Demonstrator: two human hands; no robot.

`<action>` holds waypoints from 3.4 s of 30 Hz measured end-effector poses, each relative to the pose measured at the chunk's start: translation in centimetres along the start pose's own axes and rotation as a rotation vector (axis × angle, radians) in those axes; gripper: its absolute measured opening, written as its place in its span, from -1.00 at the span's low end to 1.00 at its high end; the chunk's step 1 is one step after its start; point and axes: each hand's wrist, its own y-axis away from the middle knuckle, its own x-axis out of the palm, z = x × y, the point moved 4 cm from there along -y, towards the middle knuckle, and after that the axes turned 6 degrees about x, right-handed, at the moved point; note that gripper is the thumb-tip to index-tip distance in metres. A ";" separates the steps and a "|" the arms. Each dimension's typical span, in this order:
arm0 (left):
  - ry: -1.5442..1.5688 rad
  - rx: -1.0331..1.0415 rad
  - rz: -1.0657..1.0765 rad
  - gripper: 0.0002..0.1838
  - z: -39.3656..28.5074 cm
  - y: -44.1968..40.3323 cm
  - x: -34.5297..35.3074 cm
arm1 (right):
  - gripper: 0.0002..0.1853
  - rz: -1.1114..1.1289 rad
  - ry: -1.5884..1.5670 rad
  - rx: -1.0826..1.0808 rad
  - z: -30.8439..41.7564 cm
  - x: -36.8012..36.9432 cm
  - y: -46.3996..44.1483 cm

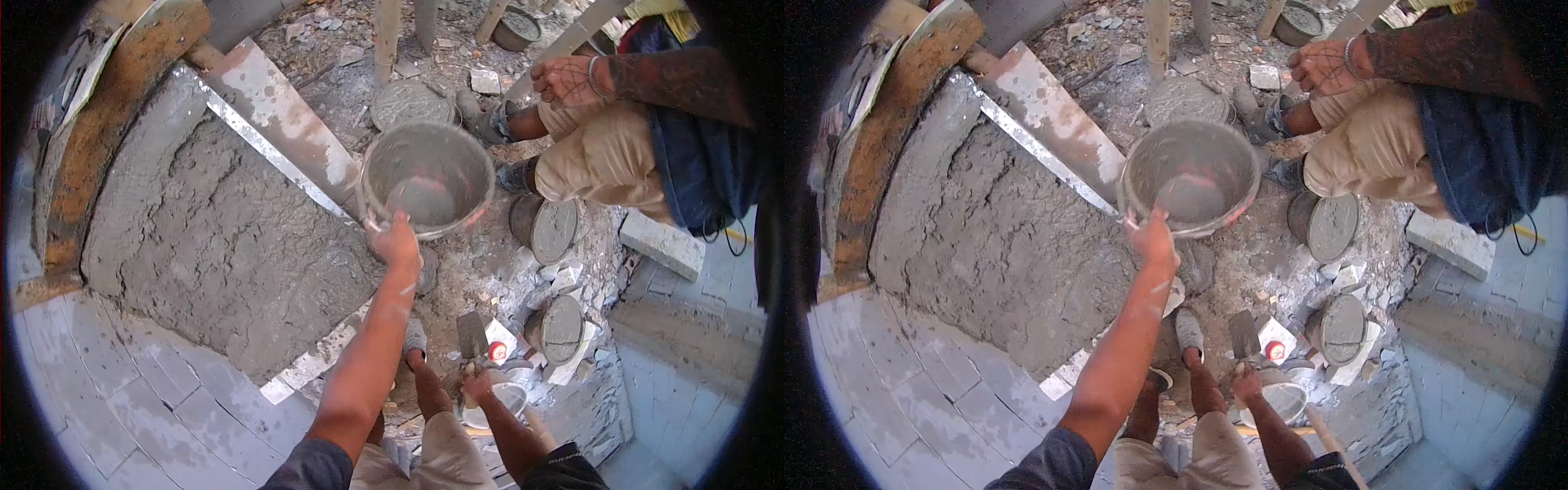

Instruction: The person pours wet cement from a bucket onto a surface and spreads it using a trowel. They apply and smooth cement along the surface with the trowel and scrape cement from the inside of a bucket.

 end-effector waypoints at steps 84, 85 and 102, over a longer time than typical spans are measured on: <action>-1.109 -0.278 0.353 -0.39 7.2 21.4 -66.5 | -0.44 -0.194 0.137 -0.426 29.6 20.7 -9.4; -1.096 -0.290 0.378 -0.39 7.0 21.3 -66.3 | -0.36 -0.134 -0.154 -0.222 29.7 19.5 -9.4; -1.026 -0.383 0.368 -0.42 7.9 22.6 -66.3 | -0.40 0.262 0.701 -0.564 37.5 53.6 10.5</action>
